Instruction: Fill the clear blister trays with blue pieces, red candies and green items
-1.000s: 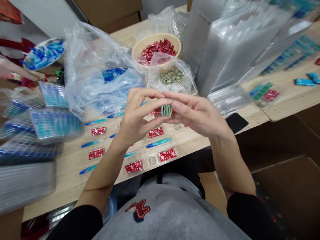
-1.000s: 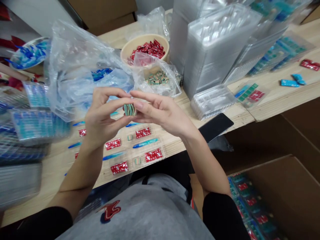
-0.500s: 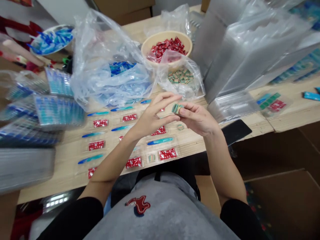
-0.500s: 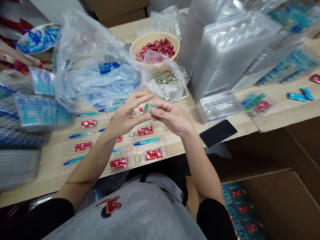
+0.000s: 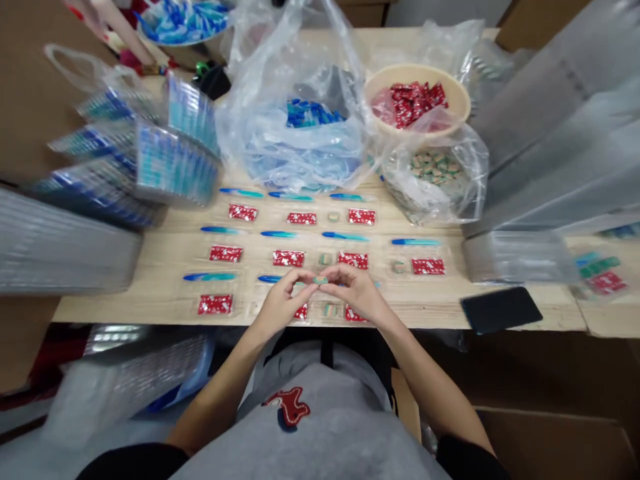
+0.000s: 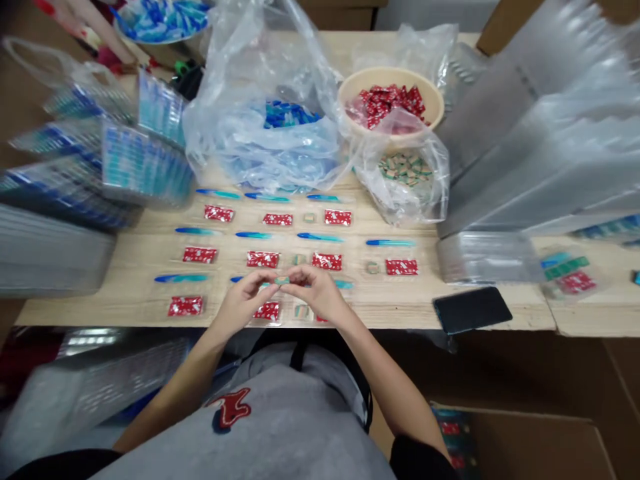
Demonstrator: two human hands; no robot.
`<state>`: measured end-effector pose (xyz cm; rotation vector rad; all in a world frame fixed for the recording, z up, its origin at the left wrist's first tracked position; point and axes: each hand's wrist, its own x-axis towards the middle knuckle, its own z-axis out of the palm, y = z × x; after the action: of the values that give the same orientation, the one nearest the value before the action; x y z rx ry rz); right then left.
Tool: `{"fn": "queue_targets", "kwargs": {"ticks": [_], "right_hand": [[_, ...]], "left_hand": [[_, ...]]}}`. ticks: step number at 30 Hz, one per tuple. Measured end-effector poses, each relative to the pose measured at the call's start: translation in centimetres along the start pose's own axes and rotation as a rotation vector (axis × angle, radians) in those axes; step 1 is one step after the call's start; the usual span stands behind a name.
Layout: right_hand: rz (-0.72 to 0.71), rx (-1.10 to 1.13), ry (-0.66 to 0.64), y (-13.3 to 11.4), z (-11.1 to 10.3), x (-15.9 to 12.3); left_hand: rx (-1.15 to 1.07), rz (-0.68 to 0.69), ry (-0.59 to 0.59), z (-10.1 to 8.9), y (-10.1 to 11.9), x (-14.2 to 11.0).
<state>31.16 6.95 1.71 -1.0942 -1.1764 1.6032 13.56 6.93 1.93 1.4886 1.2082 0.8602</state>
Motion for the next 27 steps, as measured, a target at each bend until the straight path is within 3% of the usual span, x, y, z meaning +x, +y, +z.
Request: {"fn": "queue_targets", "kwargs": {"ticks": [3,5,13,17,20,23,27], "right_hand": [[0.042,-0.030,-0.082,0.8,1.4,0.2],[0.075,-0.097,-0.134,1.1,2.2,-0.3],[0.229,-0.256,-0.202,2.1,4.5,-4.5],[0.222,-0.293,-0.055,1.8,4.8,-1.9],[0.112,-0.428,-0.071,2.0,6.5,1.0],[0.021,-0.633,-0.148,2.8,9.7,2.8],[0.056,-0.956,-0.064,4.0,13.1,3.0]], "left_hand": [[-0.002,-0.096,0.056,-1.1,-1.0,-1.7],[0.016,-0.130,0.031,-1.8,-1.3,-2.9],[0.081,-0.015,-0.081,-3.3,-2.9,-9.0],[0.281,0.088,0.194,-5.5,-4.7,-10.2],[0.554,0.159,0.409,-7.1,-6.6,-10.8],[0.748,0.194,0.460,-7.7,-8.2,-11.1],[0.749,0.174,0.438,-6.8,-9.2,-11.1]]}}
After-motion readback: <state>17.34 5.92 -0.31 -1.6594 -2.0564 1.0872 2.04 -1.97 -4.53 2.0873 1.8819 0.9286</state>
